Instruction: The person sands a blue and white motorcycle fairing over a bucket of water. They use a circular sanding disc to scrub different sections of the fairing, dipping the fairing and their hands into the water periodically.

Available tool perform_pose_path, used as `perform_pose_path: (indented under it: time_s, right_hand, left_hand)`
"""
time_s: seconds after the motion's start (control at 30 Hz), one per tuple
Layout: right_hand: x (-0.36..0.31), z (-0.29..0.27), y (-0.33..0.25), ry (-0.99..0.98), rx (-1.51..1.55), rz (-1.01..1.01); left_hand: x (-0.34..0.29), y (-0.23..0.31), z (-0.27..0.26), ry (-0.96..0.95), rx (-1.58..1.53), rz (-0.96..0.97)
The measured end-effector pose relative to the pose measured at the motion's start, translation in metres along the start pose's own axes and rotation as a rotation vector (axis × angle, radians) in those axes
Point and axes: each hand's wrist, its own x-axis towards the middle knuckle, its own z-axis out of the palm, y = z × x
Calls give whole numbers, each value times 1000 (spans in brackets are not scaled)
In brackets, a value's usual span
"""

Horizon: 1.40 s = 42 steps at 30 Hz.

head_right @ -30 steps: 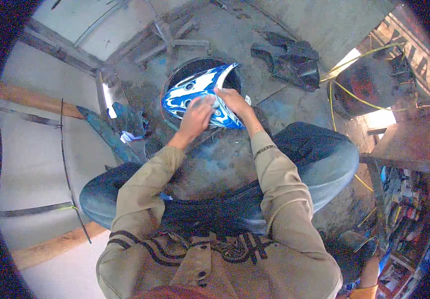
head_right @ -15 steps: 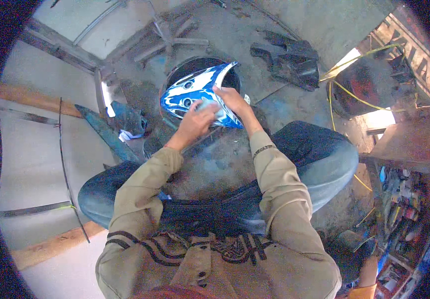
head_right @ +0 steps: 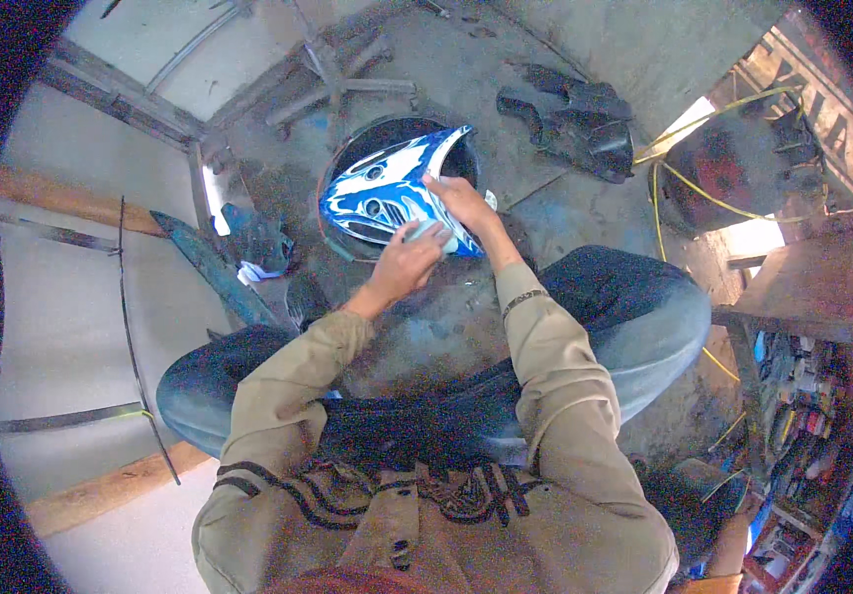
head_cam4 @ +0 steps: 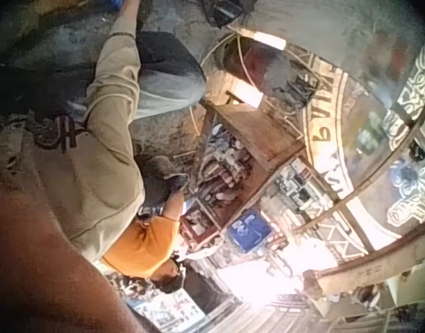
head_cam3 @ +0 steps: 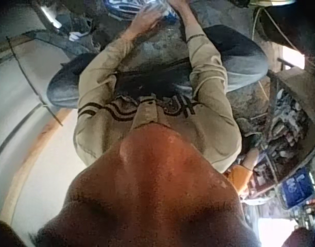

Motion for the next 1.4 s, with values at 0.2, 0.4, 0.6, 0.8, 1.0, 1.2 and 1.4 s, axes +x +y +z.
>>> perform_pose_path:
  time_s: [0.2,0.4,0.6,0.8,1.0,1.2,1.4]
  right_hand:
    - [2,-7,6,-38,19,34]
    - [-5,-3,-5,-10,-53,28]
    - [-7,0,-7,50,-95,-63]
    - [-8,1,-7,-19,39,-4]
    - [-9,-5,-9,-17,-13,-1]
    - [-7,-2,-8,22,-92,-28]
    - [-5,5,0,3,51,4]
  left_hand:
    - [14,-19,-8,109,76,-146]
    - [8,-22,-7,10,16,-32]
    - [6,-10,6,60,43,-54]
    - [11,-14,2,189,57,-165]
    - [16,-27,-14,0,0,-70]
    - [9,-17,-6,32,-21,13]
    - [18,-47,-27,283,-168,-435]
